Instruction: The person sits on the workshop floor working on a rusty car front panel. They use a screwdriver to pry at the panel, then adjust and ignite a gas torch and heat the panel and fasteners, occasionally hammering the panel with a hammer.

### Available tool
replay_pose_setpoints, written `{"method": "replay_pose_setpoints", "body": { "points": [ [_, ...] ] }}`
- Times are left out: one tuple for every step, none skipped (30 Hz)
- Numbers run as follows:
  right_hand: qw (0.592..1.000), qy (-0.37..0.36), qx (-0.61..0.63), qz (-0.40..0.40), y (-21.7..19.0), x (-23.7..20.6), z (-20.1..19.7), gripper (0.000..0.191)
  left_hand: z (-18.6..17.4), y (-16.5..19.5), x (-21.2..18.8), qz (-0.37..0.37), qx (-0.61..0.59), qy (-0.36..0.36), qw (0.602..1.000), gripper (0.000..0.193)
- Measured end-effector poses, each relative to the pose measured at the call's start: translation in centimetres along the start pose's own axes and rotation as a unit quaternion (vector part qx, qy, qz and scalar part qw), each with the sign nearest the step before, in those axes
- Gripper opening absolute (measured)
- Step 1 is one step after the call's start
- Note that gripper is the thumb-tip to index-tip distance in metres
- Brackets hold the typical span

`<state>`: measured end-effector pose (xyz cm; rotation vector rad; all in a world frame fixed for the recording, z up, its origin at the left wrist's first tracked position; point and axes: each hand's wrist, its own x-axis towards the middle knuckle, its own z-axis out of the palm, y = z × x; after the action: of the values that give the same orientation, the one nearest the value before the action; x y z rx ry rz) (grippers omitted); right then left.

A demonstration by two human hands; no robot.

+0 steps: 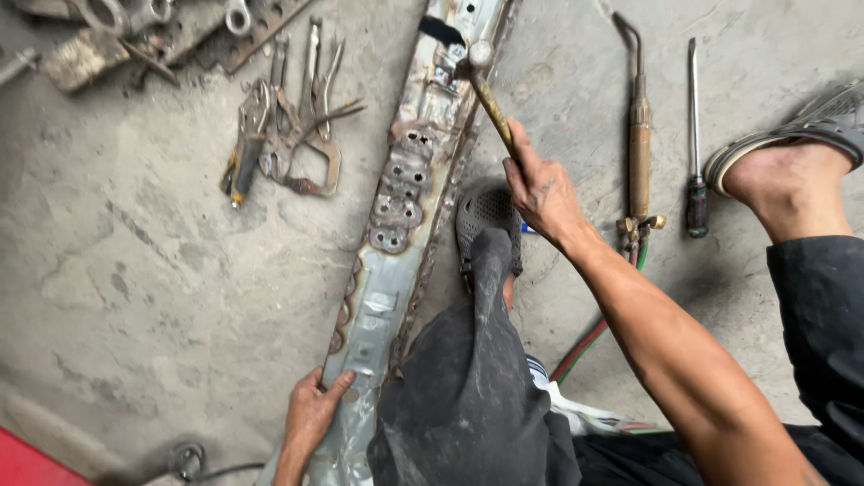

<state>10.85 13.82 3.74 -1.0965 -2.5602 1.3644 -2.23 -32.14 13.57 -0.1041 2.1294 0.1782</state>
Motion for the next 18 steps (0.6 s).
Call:
{"method": "replay_pose_setpoints", "body": {
  "points": [
    [0.999,0.011,0.023,-0.025,0.2,0.1,-0.3,0.059,0.1,-0.1,0.2,0.0,0.029,0.006,1.0,0.047],
    [0.998,0.011,0.047,-0.052,0.3,0.1,-0.6,0.058,0.1,-0.1,0.4,-0.01,0.053,0.012,0.998,0.048],
    [0.996,0.015,0.044,-0.071,0.5,0.0,-0.9,0.056,0.2,-0.2,0.4,-0.008,0.0,-0.005,1.0,0.047],
    [0.995,0.023,0.043,-0.084,0.6,-0.2,-1.1,0.055,0.1,-0.3,0.2,-0.003,-0.046,-0.023,0.999,0.045],
    [0.993,0.042,0.04,-0.103,0.6,-0.4,-1.1,0.054,0.2,-0.2,0.3,0.012,-0.092,-0.036,0.995,0.045],
    [0.992,0.063,0.04,-0.099,0.6,-0.7,-1.0,0.055,0.2,-0.1,0.4,0.011,-0.082,-0.032,0.996,0.045],
    [0.992,0.074,0.044,-0.093,0.5,-0.8,-0.8,0.055,0.3,-0.1,0.1,-0.001,-0.072,-0.03,0.997,0.045],
    [0.992,0.083,0.05,-0.08,0.4,-1.0,-0.5,0.056,0.2,-0.2,-0.1,-0.016,-0.057,-0.031,0.998,0.045],
    [0.992,0.087,0.059,-0.065,0.2,-1.0,-0.1,0.056,0.3,-0.1,-0.3,-0.028,-0.068,-0.04,0.997,0.045],
    [0.992,0.093,0.068,-0.058,0.1,-0.9,0.2,0.056,0.3,0.0,-0.3,-0.036,-0.083,-0.045,0.995,0.045],
    [0.991,0.099,0.076,-0.049,0.0,-0.7,0.4,0.056,0.4,0.0,-0.3,-0.045,-0.099,-0.051,0.993,0.044],
    [0.995,0.059,0.074,-0.008,0.0,-0.4,0.5,0.056,0.3,0.0,-0.3,-0.031,-0.056,-0.042,0.997,0.045],
    [0.997,0.022,0.071,0.029,0.1,-0.2,0.4,0.056,0.4,0.1,-0.1,-0.011,-0.016,-0.029,0.999,0.045],
    [0.996,-0.01,0.069,0.054,0.2,0.1,0.1,0.056,0.5,0.1,0.1,0.014,0.018,-0.008,1.0,0.045],
    [0.998,0.024,0.053,-0.014,0.5,0.2,-0.3,0.057,0.5,0.1,0.4,0.031,0.014,0.001,0.999,0.045],
    [0.995,0.046,0.039,-0.078,0.7,0.3,-0.8,0.057,0.6,0.0,0.6,0.037,0.01,0.004,0.999,0.045],
    [0.99,0.058,0.027,-0.124,0.9,0.2,-1.3,0.058,0.7,-0.2,0.5,0.03,0.016,-0.006,0.999,0.046],
    [0.994,0.053,0.03,-0.096,1.0,0.0,-1.6,0.058,0.6,-0.5,0.2,0.009,0.0,-0.026,1.0,0.044]
  ]
}}
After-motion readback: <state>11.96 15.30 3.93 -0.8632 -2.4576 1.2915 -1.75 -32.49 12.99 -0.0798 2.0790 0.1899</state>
